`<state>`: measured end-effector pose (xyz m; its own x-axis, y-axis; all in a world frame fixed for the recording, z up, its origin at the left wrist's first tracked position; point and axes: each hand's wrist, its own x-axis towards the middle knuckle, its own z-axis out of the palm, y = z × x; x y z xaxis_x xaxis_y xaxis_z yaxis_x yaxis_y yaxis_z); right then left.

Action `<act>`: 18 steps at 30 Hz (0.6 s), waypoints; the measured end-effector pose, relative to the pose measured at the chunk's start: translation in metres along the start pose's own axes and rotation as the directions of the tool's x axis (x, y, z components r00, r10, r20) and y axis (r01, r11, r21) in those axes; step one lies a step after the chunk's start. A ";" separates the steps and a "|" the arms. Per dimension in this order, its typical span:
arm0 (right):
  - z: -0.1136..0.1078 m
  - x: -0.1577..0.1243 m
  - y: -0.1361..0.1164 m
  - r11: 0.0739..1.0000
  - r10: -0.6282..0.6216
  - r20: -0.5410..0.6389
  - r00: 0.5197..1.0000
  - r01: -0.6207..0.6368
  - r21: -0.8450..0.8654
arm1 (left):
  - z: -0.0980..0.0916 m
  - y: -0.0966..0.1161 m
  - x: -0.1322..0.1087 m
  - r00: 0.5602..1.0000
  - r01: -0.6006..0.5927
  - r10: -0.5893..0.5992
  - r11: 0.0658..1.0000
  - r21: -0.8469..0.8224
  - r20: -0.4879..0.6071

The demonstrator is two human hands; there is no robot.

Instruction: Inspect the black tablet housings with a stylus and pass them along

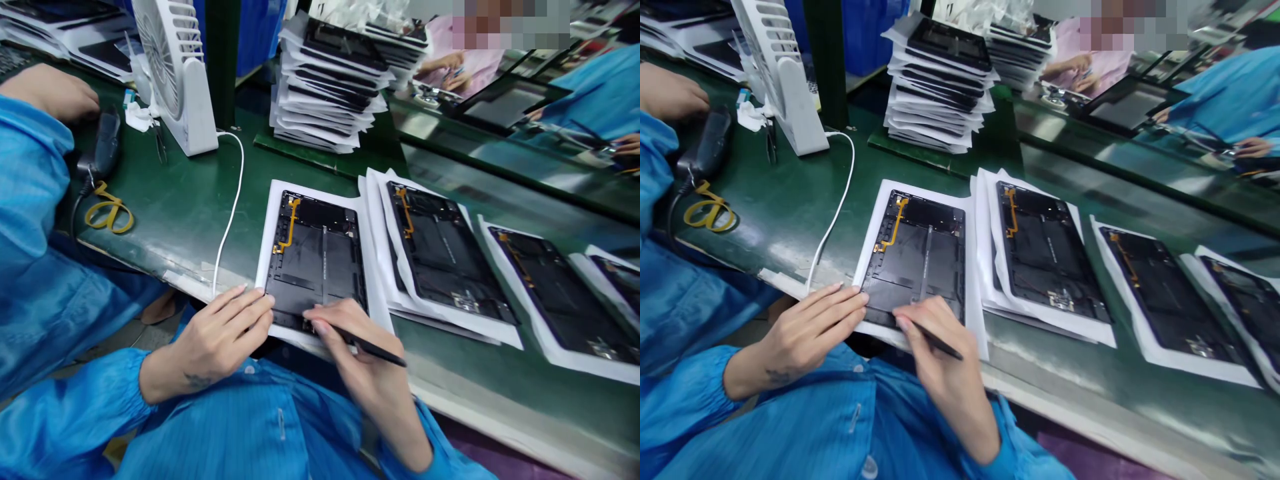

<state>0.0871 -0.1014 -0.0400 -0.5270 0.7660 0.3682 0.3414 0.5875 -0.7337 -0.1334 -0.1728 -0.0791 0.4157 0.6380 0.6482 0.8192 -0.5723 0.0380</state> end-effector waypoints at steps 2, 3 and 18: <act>-0.006 -0.007 0.002 0.999 0.022 -0.031 0.999 -0.023 -0.034 | -0.002 0.002 0.005 1.000 -0.001 0.001 1.000 0.025 0.000; -0.008 -0.010 0.002 0.999 0.014 -0.038 0.999 -0.016 -0.044 | -0.003 0.003 0.009 1.000 0.002 -0.002 0.999 0.043 -0.002; -0.003 -0.028 -0.003 0.891 -0.296 0.169 0.940 0.335 -0.306 | 0.008 0.012 0.025 0.997 -0.057 0.051 0.992 0.109 0.059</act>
<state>0.1034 -0.1240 -0.0469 -0.7281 0.5024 0.4663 0.3656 0.8601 -0.3558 -0.1103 -0.1595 -0.0684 0.4793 0.6375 0.6032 0.8324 -0.5481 -0.0822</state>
